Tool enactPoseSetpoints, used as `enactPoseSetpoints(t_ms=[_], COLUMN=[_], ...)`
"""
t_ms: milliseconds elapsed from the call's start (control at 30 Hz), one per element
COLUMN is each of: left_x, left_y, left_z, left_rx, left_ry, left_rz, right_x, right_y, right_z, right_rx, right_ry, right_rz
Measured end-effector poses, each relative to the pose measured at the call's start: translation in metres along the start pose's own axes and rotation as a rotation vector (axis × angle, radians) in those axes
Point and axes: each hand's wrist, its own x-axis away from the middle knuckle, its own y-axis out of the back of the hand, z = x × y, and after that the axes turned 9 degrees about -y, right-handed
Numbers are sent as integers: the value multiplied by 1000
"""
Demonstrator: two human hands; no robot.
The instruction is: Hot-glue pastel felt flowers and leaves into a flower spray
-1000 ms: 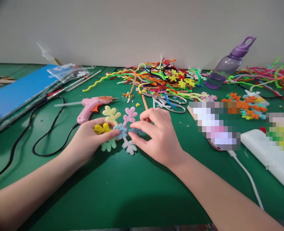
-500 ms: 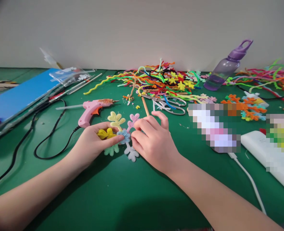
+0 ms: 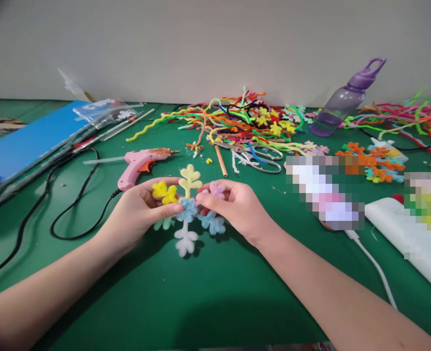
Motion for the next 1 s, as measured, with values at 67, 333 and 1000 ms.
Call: enactPoseSetpoints(t_ms=[67, 333, 1000], left_x=[-1, -3, -4], left_y=[1, 7, 8], left_z=[1, 8, 6], left_rx=[37, -23, -47], left_ry=[23, -35, -52], left_rz=[27, 56, 114], right_x=[0, 0, 0], right_y=[-1, 1, 1], right_z=[-2, -4, -7], right_rx=[21, -193, -119], right_ry=[5, 4, -77], right_rz=[-12, 4, 46])
